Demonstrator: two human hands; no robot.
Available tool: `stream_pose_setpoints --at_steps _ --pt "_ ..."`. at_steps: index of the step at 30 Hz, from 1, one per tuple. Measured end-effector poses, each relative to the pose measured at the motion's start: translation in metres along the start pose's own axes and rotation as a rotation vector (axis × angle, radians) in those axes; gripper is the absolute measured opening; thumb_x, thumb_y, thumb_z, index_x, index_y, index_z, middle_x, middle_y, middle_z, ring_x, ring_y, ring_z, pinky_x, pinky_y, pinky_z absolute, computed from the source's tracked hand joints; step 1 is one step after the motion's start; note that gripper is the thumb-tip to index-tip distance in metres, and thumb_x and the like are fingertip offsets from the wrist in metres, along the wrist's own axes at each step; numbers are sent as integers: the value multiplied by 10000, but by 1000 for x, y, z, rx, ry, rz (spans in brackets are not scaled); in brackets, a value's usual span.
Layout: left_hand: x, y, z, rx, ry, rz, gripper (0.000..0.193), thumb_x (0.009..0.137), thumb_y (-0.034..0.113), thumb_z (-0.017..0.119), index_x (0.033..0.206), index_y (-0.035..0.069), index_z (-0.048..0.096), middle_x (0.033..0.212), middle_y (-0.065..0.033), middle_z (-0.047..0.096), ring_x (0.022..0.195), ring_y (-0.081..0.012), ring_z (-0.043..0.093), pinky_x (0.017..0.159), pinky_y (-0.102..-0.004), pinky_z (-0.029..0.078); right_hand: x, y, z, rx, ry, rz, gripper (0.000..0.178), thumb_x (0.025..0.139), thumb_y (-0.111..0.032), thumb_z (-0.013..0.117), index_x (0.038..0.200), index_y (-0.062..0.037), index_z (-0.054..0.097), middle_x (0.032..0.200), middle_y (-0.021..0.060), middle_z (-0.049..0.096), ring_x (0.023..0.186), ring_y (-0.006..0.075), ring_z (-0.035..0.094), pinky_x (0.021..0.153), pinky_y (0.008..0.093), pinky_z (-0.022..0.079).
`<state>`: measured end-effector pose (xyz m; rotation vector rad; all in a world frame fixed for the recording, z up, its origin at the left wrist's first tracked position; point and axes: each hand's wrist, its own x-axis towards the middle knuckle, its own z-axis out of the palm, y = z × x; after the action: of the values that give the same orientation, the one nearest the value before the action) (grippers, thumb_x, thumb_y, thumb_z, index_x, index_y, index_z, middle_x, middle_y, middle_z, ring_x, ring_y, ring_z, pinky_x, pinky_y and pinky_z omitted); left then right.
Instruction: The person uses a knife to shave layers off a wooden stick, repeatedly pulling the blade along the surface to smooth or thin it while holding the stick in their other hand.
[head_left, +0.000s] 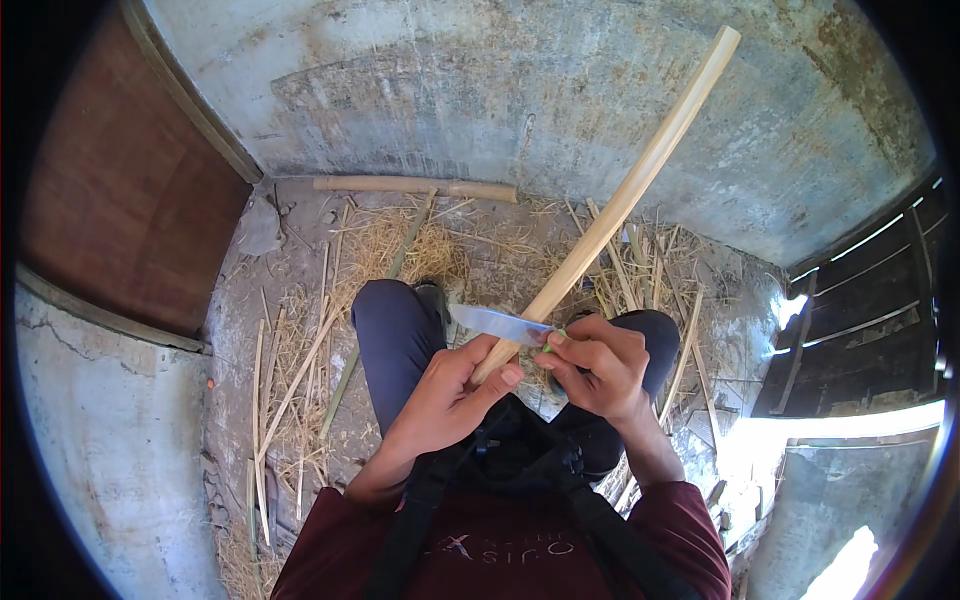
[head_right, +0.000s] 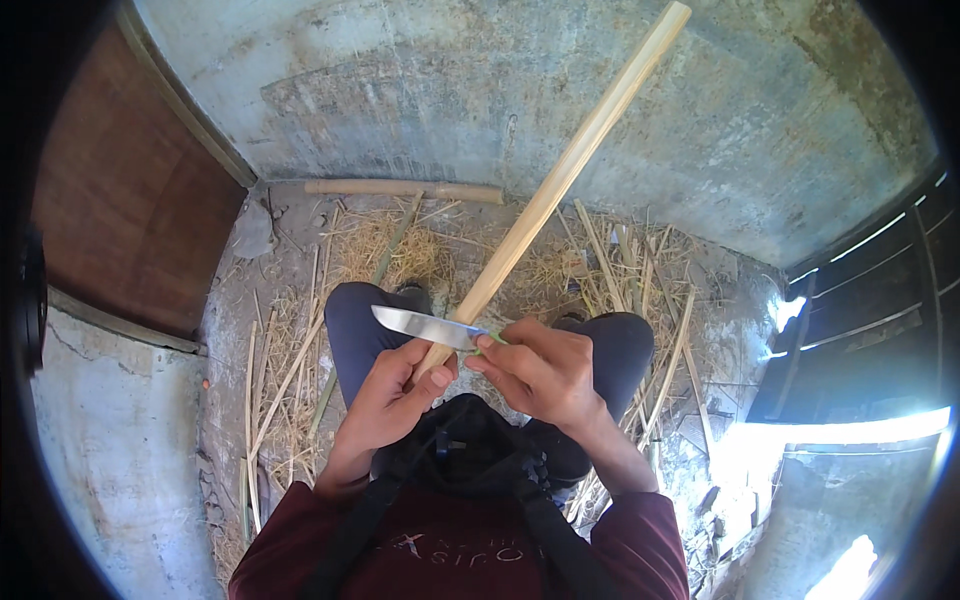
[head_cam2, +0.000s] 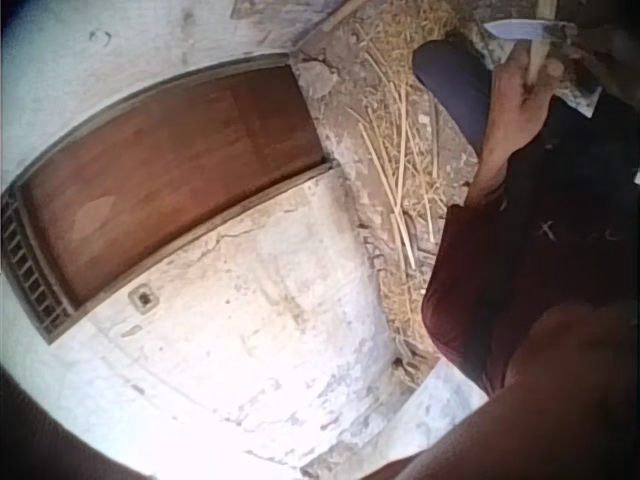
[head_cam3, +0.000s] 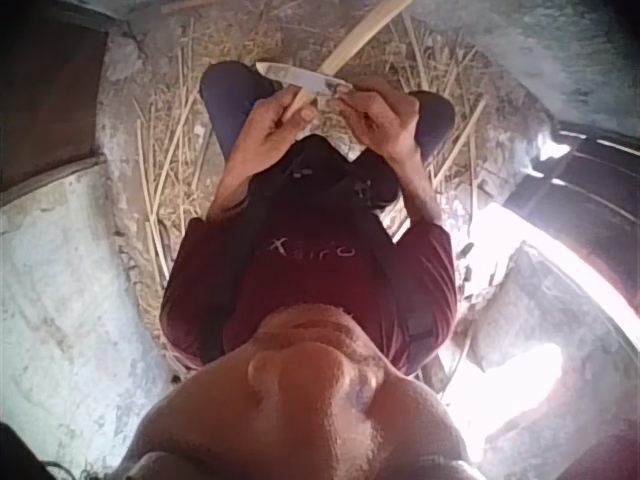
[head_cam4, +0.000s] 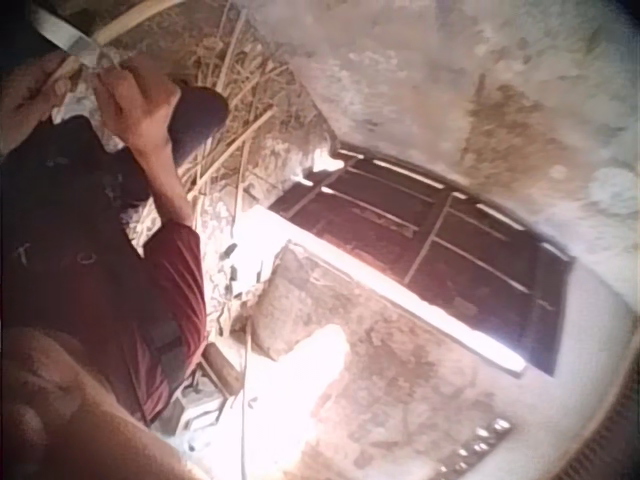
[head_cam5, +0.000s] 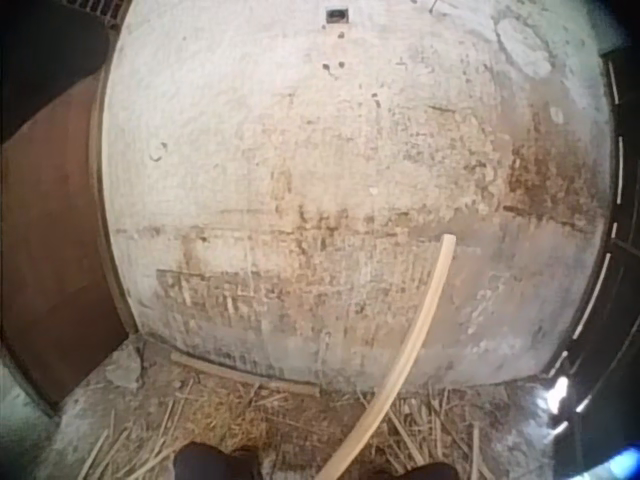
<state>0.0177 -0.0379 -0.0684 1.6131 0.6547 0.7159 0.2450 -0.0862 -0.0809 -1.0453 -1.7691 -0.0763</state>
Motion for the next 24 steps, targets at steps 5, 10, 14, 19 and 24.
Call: stream_pose_setpoints --at_steps 5,10,14,19,24 --pt "1 -9 2 -7 11 53 292 1089 275 703 1120 -13 738 679 -16 510 620 -87 422 555 -310 366 -1 -5 6 -16 2 -59 304 786 -170 960 1018 -89 780 773 40 657 564 177 651 464 309 479" --pt "0 -12 -7 -21 -142 -29 405 1147 354 591 1268 -15 705 792 54 586 677 -22 490 582 -231 374 0 -9 7 -44 -14 -73 304 789 -180 960 1022 -96 784 770 29 647 563 167 645 458 302 470" --pt "2 -16 -8 -13 -178 -4 443 1164 393 539 1258 -7 707 720 79 534 624 -15 444 548 -229 331 0 -11 6 -51 -24 -60 304 785 -175 962 1022 -103 786 775 26 647 564 167 642 455 303 463" --pt "1 -14 -4 -33 -136 -29 429 1175 380 513 1139 -9 692 686 73 506 607 -16 427 539 -238 321 0 -11 5 -64 -23 -65 324 775 -164 965 1038 -108 783 771 23 639 556 165 633 450 300 453" --pt "1 -11 -1 -5 -111 10 431 1180 375 498 1047 -1 660 682 67 507 600 -22 421 535 -248 312 1 -15 5 -86 -9 -75 342 768 -136 963 1052 -110 775 766 24 630 540 161 622 439 298 443"
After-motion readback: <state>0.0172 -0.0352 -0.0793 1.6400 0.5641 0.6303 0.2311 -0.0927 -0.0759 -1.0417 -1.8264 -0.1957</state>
